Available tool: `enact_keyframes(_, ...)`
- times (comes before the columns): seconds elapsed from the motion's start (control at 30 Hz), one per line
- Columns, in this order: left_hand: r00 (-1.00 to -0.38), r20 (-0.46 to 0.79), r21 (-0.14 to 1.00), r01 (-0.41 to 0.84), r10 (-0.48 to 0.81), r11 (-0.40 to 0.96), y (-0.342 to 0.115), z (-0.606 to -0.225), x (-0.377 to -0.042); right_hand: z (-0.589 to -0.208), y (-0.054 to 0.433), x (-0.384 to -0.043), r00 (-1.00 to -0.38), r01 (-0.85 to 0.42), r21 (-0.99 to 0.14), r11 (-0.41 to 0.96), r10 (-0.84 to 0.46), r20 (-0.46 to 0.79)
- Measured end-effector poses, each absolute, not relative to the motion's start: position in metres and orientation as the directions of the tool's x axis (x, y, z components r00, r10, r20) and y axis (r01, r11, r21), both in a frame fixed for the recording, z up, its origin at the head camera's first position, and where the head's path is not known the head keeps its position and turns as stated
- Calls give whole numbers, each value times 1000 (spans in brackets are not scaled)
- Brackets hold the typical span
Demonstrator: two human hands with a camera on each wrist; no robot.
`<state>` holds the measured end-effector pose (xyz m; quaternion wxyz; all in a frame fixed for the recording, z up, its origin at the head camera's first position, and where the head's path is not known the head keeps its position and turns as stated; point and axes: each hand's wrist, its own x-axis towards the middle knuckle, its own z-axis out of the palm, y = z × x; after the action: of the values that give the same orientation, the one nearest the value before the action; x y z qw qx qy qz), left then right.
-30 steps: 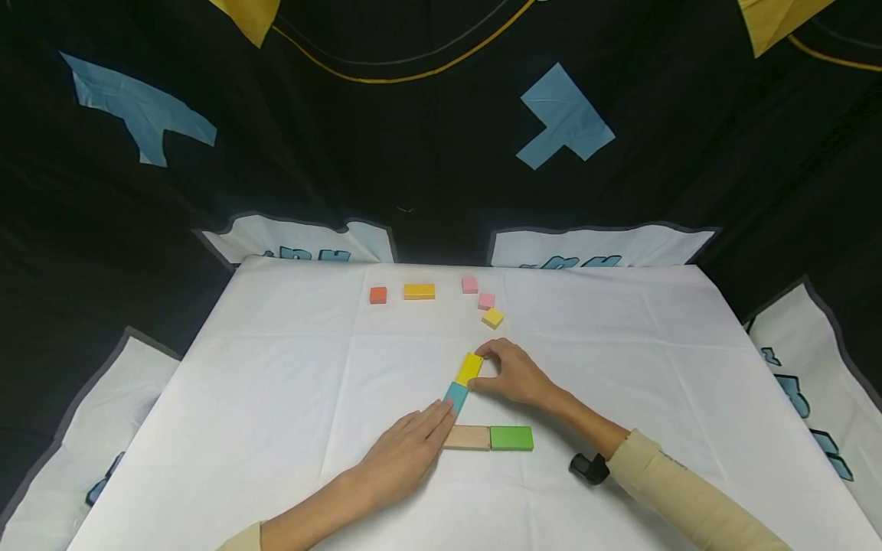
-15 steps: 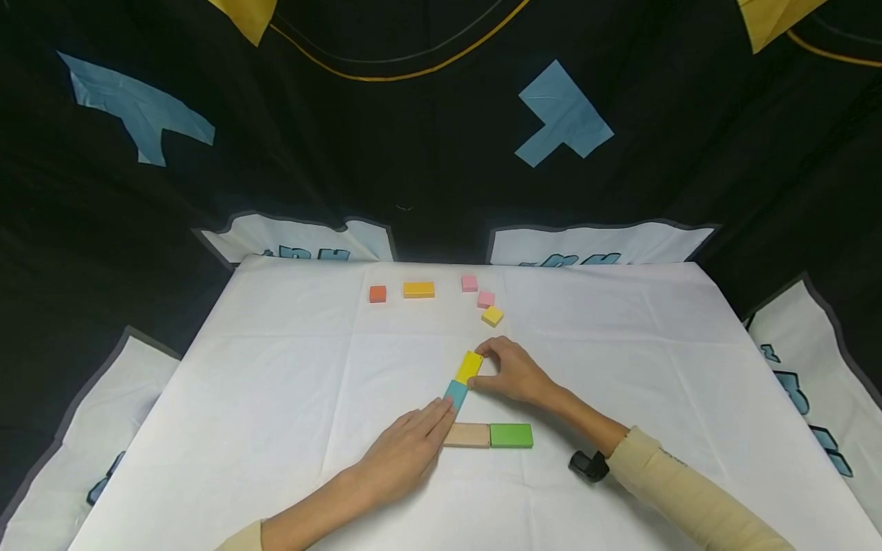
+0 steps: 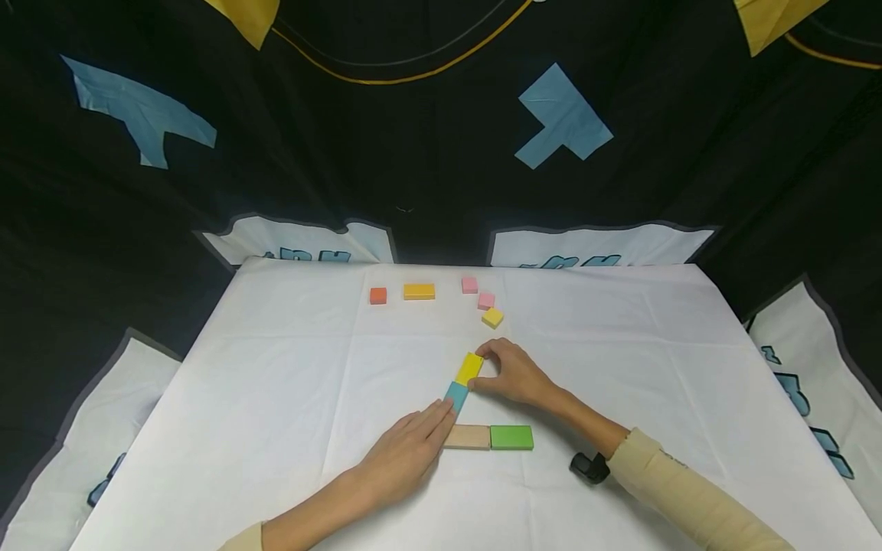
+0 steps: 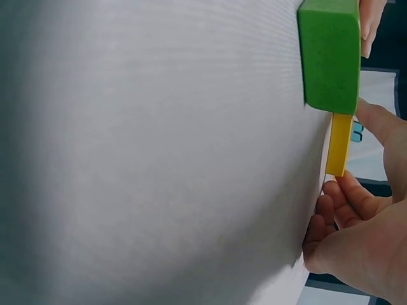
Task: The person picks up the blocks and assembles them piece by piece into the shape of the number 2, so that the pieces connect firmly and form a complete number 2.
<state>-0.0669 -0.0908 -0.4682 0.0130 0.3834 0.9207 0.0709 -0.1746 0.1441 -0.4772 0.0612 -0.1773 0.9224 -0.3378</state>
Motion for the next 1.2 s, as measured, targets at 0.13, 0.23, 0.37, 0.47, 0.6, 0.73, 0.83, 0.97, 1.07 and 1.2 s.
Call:
enact_keyframes(0.13, -706, 33, 142, 704, 708, 696, -91, -468, -67, -479, 146, -176, -938, -263, -672, 693, -347, 9)
enact_keyframes(0.23, -705, 37, 140, 705, 708, 695, -90, -468, -67, -480, 149, -180, -949, -242, -701, 671, -313, 29)
enact_keyframes(0.37, -707, 36, 144, 703, 706, 696, -90, -468, -66, -481, 156, -187, -965, -213, -721, 659, -256, 51)
enact_keyframes(0.47, -709, 34, 149, 701, 705, 697, -90, -468, -66, -481, 160, -192, -981, -154, -734, 661, -191, 33)
enact_keyframes(0.6, -709, 37, 151, 700, 704, 698, -90, -468, -66, -482, 166, -200, -993, -84, -757, 648, -119, 8)
enact_keyframes(0.73, -709, 40, 151, 701, 705, 697, -90, -468, -66, -482, 171, -209, -996, -57, -768, 638, -85, 3)
enact_keyframes(0.83, -707, 40, 149, 703, 706, 695, -90, -468, -66, -481, 171, -213, -998, -32, -765, 644, -64, -12)
enact_keyframes(0.97, -704, 43, 143, 706, 709, 693, -91, -468, -67, -483, 169, -220, -998, -17, -759, 651, -53, -22)
enact_keyframes(1.07, -704, 46, 145, 707, 709, 693, -91, -469, -67, -484, 169, -226, -998, -21, -758, 652, -53, -18)
enact_keyframes(1.2, -704, 47, 144, 706, 708, 693, -92, -469, -67, -485, 168, -232, -999, -13, -760, 650, -47, -24)
